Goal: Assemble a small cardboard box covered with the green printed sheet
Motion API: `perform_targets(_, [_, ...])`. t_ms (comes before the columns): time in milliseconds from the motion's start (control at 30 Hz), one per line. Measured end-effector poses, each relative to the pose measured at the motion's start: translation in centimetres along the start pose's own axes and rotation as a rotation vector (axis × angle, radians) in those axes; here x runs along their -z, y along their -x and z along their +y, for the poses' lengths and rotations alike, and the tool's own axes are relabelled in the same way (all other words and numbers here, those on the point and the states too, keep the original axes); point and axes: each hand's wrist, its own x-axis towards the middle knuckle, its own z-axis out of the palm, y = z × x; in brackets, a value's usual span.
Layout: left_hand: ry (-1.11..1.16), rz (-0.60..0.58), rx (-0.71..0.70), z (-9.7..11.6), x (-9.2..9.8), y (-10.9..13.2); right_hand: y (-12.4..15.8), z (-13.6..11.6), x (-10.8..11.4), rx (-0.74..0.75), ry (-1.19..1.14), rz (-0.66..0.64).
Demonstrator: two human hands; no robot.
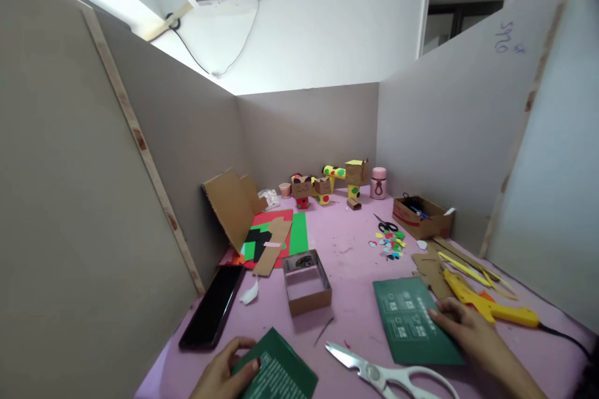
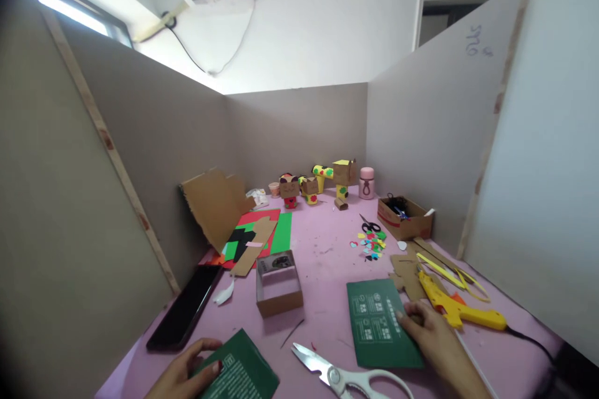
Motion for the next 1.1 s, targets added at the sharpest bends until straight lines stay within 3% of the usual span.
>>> perform_targets(100, [-0.253, 0.092, -0.060, -0.2, 0.4, -0.5, 0.1, -2.3, -0.2, -0.034, -0.223, -0.038])
perform_targets(167, [-0.272, 0.107, -0.088, 0.0, 0.1, -0.7, -0.1, -4.4, -1.3, -0.042, -0.339, -0.107])
perform_targets(333, [-0.146, 0.148, -0.133, 1.2, -1.3, -1.5, -2.0, -9.7, -6.8, -0.074, -0.469, -0.407])
perform_targets(500, [-0.088, 0.251, -0.173, 2.2, -1.6, -2.8, -4.1, -12.8, -12.0, -0.082, -0.416, -0.543])
perform_targets(700, [0.380, 0.164, -0.184, 4.5, -4.1, -4.9, -5.8, -13.3, -14.6, -0.065, -0.294, -0.549])
perform_targets(933, [0.599, 0.037, -0.119, 6.8, -8.1, -7.2, -5.6, -12.0, -15.8, -0.020, -0.297, -0.447])
perform_targets(1100, [0.688, -0.038, -0.002, 6.7, -8.9, -8.2, -4.9, -11.2, -15.3, 0.050, -0.408, -0.486])
